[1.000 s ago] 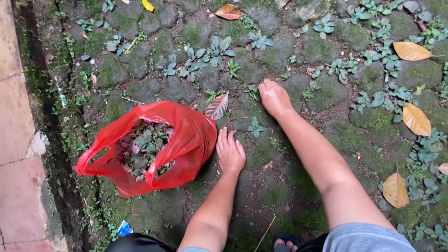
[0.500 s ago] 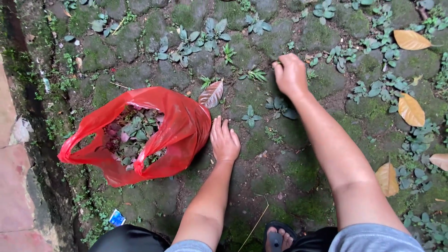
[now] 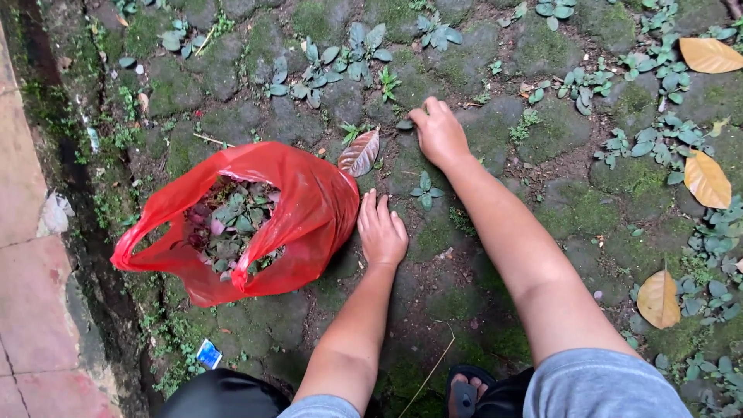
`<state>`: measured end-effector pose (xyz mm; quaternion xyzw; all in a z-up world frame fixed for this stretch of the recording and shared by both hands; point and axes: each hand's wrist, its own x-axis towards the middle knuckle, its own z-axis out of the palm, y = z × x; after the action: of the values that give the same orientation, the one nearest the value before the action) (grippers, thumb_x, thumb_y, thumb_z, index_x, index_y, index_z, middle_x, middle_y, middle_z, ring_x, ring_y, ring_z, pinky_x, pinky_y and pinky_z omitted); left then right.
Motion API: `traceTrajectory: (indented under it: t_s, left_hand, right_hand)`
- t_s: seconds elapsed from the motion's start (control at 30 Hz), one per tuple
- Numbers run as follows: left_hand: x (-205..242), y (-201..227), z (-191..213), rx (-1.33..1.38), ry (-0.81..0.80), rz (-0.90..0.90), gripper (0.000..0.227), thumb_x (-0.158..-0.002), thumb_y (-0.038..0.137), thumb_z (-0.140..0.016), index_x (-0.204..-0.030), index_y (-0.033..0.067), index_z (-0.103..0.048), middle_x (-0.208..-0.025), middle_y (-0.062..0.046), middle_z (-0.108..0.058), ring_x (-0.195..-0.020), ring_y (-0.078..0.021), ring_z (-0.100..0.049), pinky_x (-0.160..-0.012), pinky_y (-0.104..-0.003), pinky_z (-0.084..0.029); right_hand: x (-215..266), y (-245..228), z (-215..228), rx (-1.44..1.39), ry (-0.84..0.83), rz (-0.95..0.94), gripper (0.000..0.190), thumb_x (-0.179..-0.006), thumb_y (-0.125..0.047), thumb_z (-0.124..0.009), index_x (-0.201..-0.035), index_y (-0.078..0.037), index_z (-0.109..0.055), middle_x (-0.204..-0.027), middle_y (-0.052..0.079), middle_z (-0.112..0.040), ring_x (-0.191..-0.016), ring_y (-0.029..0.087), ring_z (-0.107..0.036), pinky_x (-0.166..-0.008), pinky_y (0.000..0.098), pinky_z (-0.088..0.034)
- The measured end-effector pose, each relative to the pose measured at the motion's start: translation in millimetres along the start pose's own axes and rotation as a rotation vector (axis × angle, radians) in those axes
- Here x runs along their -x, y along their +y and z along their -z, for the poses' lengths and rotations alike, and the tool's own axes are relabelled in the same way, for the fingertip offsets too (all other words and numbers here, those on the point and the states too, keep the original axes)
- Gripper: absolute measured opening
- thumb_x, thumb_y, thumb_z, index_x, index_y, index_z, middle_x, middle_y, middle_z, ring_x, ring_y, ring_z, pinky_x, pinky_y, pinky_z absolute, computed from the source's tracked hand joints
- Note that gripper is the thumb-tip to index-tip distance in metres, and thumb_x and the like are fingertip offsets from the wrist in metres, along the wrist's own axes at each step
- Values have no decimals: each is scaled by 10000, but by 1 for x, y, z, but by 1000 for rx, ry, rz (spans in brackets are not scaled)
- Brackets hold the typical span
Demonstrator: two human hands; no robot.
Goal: Picking up fallen leaves and pulling small weeds from a paved outdoor area and placing them into a red plastic bag.
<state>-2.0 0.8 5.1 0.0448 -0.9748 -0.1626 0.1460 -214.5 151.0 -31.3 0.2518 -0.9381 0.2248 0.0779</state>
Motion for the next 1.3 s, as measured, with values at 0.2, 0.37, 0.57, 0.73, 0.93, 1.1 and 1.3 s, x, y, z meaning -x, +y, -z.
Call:
traceTrajectory:
  t_s: [0.2, 0.37, 0.57, 0.73, 0.93, 1.1, 1.3]
  left_hand:
    - [-1, -1, -2, 6, -15, -9, 376, -932, 170, -538, -1281, 41, -589, -1437, -189, -526, -1380, -365, -510, -1128, -487, -434]
    - [-1, -1, -2, 1, -15, -1, 369, -944, 178, -525, -1283, 47, -587, -1441, -185, -522, -1388, -359, -504, -1136, -485, -428]
    - [-2, 0, 0, 14, -18, -1, 370, -935, 167, -530, -1281, 48, -582, -1441, -188, -520, -1385, -365, -505, -1136, -491, -428]
    - [-1, -1, 0, 10, -20, -10, 365, -937, 173, -533, -1277, 48, -584, -1438, -193, -523, -1385, -369, -503, -1139, -492, -425]
    - [-2, 0, 1, 9, -18, -5, 366, -937, 170, -530, -1277, 48, -584, -1436, -197, -523, -1380, -372, -507, -1136, -494, -427]
    - [-4, 0, -1, 4, -21, -4, 366, -942, 178, -522, -1281, 52, -583, -1441, -190, -522, -1387, -365, -504, -1141, -491, -424]
    - [0, 0, -1, -5, -9, -6, 367, -944, 178, -520, -1286, 57, -580, -1445, -187, -521, -1384, -363, -508, -1124, -489, -435]
  right_hand:
    - [-2, 11, -19, 102, 6, -75, 76, -957, -71, -560, -1029, -64, -583, -956, 135, -543, -933, 354, -635, -842, 410, -540]
    - [-12, 18, -21, -175, 0, -460, 152, -976, -89, -638, -1112, -22, -646, -1011, 163, -580, -927, 414, -694, -812, 503, -593]
    - [-25, -32, 54, -43, -13, -377, 499, -905, -445, -803, -1027, 5, -625, -952, 215, -606, -880, 449, -695, -787, 534, -580]
    - [-21, -26, 18, 157, -82, -358, 521, -863, -481, -791, -1024, -26, -597, -953, 162, -597, -888, 389, -690, -776, 475, -594]
    - [-14, 5, -42, 308, -6, -164, 130, -883, -188, -632, -907, -60, -625, -835, 88, -574, -759, 305, -687, -651, 384, -608]
    - [-9, 6, -22, 255, -18, -48, 94, -911, -103, -536, -933, -36, -598, -842, 117, -568, -771, 330, -670, -689, 411, -581]
    - [0, -57, 26, -185, -280, 141, 133, -859, -128, -609, -942, -25, -623, -891, 154, -622, -896, 381, -683, -796, 438, -582]
